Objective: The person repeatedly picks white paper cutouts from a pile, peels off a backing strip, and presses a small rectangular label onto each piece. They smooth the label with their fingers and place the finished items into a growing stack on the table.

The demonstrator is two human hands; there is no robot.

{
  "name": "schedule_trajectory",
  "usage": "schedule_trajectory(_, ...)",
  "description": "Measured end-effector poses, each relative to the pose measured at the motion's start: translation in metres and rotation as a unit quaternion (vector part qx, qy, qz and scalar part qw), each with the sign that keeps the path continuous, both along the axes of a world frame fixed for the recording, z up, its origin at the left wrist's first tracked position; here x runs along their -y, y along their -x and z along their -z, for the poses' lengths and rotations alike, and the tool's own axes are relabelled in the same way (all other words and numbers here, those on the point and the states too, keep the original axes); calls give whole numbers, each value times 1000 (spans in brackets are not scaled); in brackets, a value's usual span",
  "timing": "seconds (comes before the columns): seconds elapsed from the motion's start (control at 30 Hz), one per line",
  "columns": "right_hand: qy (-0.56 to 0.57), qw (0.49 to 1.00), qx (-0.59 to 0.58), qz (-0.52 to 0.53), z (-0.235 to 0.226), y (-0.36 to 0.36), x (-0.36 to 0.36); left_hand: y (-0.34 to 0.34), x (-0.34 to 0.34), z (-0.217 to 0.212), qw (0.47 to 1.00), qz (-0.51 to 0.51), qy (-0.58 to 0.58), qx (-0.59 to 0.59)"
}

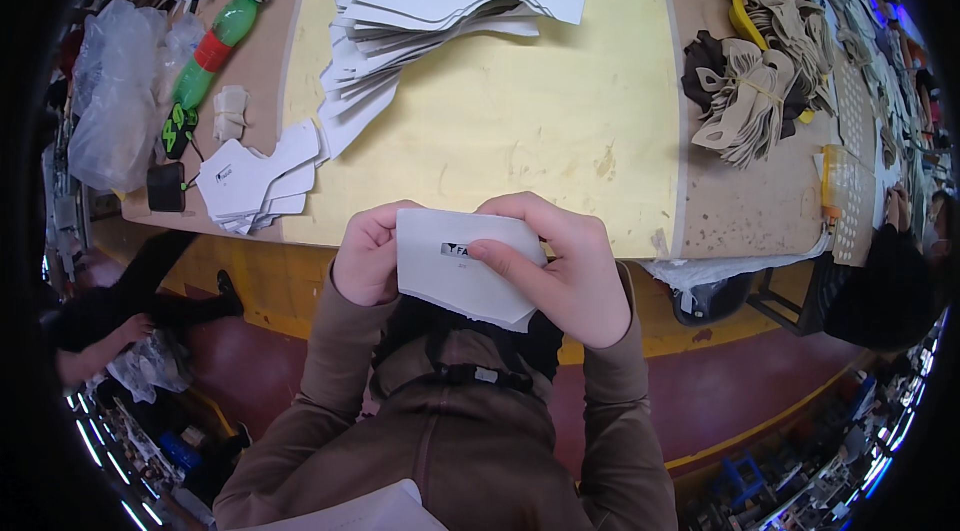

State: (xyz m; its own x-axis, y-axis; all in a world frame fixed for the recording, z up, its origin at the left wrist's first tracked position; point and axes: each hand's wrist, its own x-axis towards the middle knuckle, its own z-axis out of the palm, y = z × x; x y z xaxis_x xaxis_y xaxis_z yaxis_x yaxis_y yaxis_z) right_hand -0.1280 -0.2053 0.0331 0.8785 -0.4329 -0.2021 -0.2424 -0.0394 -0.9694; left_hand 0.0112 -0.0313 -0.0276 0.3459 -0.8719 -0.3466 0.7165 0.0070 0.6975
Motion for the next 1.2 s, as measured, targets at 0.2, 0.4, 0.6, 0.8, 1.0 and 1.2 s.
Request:
schedule_trajectory(0.2,29,1000,4,11,-2,-1,-4,-4,-5,1,1000,3,13,-13)
schedule_trajectory(0.4,39,999,-10,16,-2,0,-5,-7,-9,-5,998,1,-7,-60)
schedule_trajectory(0.6,31,999,-8,32,-1,2,-8,6,-5,-27,998,0,-32,46)
schedule_trajectory(0.8,9,1000,5,13,2,4,-6,13,4,-34,990,-15,-85,113)
schedule_trajectory(1.0,-49,999,-3,-21,8,7,-2,17,6,-28,990,-27,-95,104)
schedule_trajectory(1.2,-116,993,-29,-19,10,8,2,20,8,-26,990,-38,-91,104)
